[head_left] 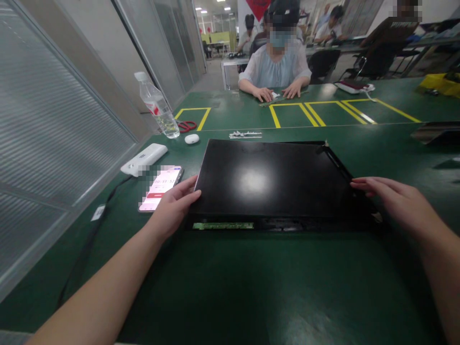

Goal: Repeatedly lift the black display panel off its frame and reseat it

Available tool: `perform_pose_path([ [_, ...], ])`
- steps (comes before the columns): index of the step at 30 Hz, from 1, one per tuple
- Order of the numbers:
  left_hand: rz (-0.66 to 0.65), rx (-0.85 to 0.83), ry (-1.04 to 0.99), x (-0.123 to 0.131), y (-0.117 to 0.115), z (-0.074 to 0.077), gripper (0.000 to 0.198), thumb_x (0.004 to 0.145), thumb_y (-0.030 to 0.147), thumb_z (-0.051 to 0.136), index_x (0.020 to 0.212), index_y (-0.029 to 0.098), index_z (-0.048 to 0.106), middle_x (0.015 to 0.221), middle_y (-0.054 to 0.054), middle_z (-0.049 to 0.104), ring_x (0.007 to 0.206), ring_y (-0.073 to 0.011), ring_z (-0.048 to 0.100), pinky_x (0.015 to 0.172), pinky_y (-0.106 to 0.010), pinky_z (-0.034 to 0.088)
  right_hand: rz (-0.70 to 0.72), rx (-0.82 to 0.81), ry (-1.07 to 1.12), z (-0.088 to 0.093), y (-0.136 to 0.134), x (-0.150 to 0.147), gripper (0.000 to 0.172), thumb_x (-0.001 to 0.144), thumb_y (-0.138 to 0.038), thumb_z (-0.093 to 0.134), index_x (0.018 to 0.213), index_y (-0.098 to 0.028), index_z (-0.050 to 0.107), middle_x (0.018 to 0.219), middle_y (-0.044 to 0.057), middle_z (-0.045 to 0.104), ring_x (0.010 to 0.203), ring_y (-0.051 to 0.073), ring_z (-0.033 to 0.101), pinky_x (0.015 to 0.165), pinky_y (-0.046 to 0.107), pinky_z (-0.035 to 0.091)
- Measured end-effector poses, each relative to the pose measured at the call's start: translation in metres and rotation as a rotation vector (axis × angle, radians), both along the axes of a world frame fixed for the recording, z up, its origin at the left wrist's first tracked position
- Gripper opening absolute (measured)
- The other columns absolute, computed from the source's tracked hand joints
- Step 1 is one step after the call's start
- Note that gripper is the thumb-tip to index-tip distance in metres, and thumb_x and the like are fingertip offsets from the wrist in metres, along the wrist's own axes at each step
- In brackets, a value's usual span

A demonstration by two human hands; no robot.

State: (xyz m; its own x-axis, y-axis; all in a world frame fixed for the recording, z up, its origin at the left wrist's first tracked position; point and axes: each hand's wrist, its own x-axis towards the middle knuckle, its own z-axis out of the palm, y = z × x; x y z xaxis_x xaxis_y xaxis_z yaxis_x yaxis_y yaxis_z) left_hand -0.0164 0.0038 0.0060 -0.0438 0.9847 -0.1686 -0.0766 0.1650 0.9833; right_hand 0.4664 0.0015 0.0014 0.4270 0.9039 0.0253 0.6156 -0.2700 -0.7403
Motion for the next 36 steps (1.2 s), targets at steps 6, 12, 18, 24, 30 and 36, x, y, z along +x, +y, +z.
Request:
perform_pose_path([
  [6, -0.019, 0.188, 0.298, -0.010, 0.005, -0.012, 0.064, 0.073, 0.046, 0.088, 0.131, 0.020, 0.075, 0.158, -0.013, 0.057, 0.151, -0.0361, 0.045, 0.127, -0.050, 0.032, -0.019, 0.004, 0.054, 0.001, 0.000, -0.001, 0.050, 0.066, -0.066, 0.060, 0.088, -0.026, 0.080, 0.107, 0.011, 0.081, 0.094, 0.033, 0.069, 0.097, 0.054, 0.053],
  [12, -0.073, 0.170, 0.480, -0.016, 0.008, -0.020, 0.069, 0.074, 0.054, 0.085, 0.133, 0.021, 0.073, 0.162, -0.014, 0.049, 0.153, -0.0367, 0.041, 0.127, -0.052, 0.032, -0.010, 0.035, 0.106, 0.002, 0.000, -0.002, 0.044, 0.064, -0.062, 0.062, 0.082, -0.027, 0.080, 0.103, 0.011, 0.081, 0.096, 0.032, 0.069, 0.094, 0.052, 0.055],
  [18, -0.128, 0.169, 0.604, -0.020, 0.010, -0.024, 0.072, 0.078, 0.061, 0.078, 0.138, 0.022, 0.071, 0.162, -0.015, 0.047, 0.150, -0.0379, 0.045, 0.124, -0.053, 0.036, 0.004, 0.055, 0.111, -0.004, 0.001, 0.005, 0.044, 0.068, -0.062, 0.061, 0.084, -0.026, 0.080, 0.103, 0.012, 0.080, 0.092, 0.031, 0.068, 0.081, 0.045, 0.055],
  [24, -0.169, 0.195, 0.727, -0.024, 0.013, -0.028, 0.071, 0.082, 0.058, 0.071, 0.142, 0.020, 0.069, 0.162, -0.017, 0.047, 0.149, -0.0386, 0.046, 0.122, -0.053, 0.039, -0.030, 0.032, 0.132, -0.004, 0.002, 0.006, 0.048, 0.065, -0.063, 0.061, 0.086, -0.025, 0.081, 0.107, 0.012, 0.081, 0.087, 0.029, 0.065, 0.068, 0.039, 0.048],
  [30, -0.195, 0.216, 0.867, -0.024, 0.016, -0.028, 0.070, 0.085, 0.055, 0.065, 0.143, 0.017, 0.067, 0.161, -0.019, 0.048, 0.148, -0.0387, 0.046, 0.122, -0.055, 0.037, -0.024, 0.024, 0.159, -0.006, 0.004, 0.008, 0.044, 0.066, -0.060, 0.062, 0.083, -0.024, 0.080, 0.105, 0.012, 0.080, 0.084, 0.026, 0.062, 0.064, 0.036, 0.045],
  [36, -0.196, 0.193, 0.932, -0.020, 0.014, -0.023, 0.067, 0.087, 0.053, 0.063, 0.143, 0.017, 0.065, 0.162, -0.018, 0.047, 0.150, -0.0390, 0.044, 0.123, -0.056, 0.036, -0.044, 0.042, 0.196, -0.007, 0.005, 0.008, 0.042, 0.065, -0.058, 0.063, 0.082, -0.024, 0.081, 0.105, 0.012, 0.080, 0.085, 0.026, 0.061, 0.066, 0.036, 0.045],
])
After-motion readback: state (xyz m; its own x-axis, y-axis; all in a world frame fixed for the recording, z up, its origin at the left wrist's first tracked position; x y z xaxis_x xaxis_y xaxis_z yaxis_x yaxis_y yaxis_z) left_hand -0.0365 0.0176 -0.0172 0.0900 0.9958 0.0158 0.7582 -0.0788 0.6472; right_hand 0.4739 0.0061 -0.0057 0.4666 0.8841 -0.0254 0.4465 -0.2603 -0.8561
